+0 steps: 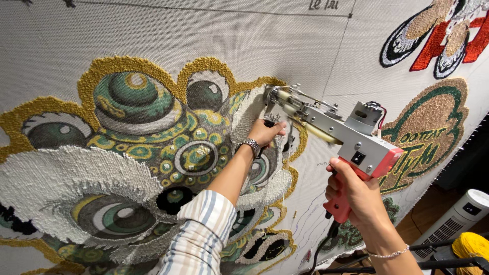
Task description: The person uses a handheld tufting gun to apply white yarn onto a large canvas stretched on a frame. They guide the tool along the contours of a pre-drawn design, filling in a specific section of a stylized face with white loops.
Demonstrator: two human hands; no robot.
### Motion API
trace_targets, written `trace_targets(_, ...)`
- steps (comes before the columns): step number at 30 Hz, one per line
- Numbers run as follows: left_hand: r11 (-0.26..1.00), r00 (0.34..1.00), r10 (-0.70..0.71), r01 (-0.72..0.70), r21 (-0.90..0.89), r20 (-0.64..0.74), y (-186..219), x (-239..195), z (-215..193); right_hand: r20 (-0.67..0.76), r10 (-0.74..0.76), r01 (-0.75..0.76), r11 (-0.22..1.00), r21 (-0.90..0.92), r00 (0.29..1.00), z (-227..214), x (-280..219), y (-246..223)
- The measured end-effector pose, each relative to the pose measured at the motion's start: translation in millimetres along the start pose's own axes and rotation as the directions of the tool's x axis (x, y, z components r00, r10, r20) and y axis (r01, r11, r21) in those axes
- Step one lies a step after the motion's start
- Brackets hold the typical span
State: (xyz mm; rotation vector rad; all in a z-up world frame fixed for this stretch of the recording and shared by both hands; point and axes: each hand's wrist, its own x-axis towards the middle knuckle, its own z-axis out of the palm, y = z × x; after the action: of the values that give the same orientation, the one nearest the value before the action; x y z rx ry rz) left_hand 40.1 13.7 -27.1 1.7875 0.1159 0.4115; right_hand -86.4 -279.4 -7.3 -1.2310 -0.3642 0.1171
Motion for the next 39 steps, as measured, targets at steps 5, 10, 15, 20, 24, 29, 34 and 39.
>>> trace_targets(5, 1.000, 0.999, 0.029, -0.029, 0.009, 0.016, 12, -2, -3, -0.008, 0.018, -0.018, 1.000, -0.011, 1.000, 0, 2, -2)
trace_targets(10, 0.999, 1.000, 0.013, -0.012, 0.034, -0.021, 20, -8, 0, 0.001, 0.032, -0.032, 0.999, 0.003, 0.999, -1, -1, -6)
trace_targets(15, 0.998, 0.998, 0.033, -0.036, 0.051, 0.054, 21, -10, 1, -0.015, 0.052, -0.052, 0.999, 0.003, 0.999, -6, -6, -9)
trace_targets(20, 0.990, 0.952, 0.139, -0.124, -0.072, 0.274, 25, -23, 6, 0.009, 0.033, -0.033, 0.999, 0.033, 0.999, -33, -10, -9)
trace_targets(24, 0.994, 0.924, 0.101, -0.109, 0.000, 0.369, 31, -35, 29, 0.013, 0.034, -0.035, 0.995, 0.091, 0.999, -72, -14, -5)
trace_targets(29, 0.993, 0.944, 0.115, -0.113, -0.025, 0.310, 24, -52, 68, 0.098, -0.128, 0.110, 0.980, 0.166, 0.987, -115, -28, 11)
trace_targets(34, 0.998, 0.974, 0.043, -0.030, -0.058, 0.224, 15, -66, 91, 0.055, -0.068, 0.062, 0.993, 0.105, 0.996, -144, -44, 20)
trace_targets(39, 0.994, 0.947, 0.110, -0.105, -0.034, 0.303, 8, -74, 95, 0.002, -0.018, 0.018, 0.988, 0.154, 1.000, -168, -48, 41)
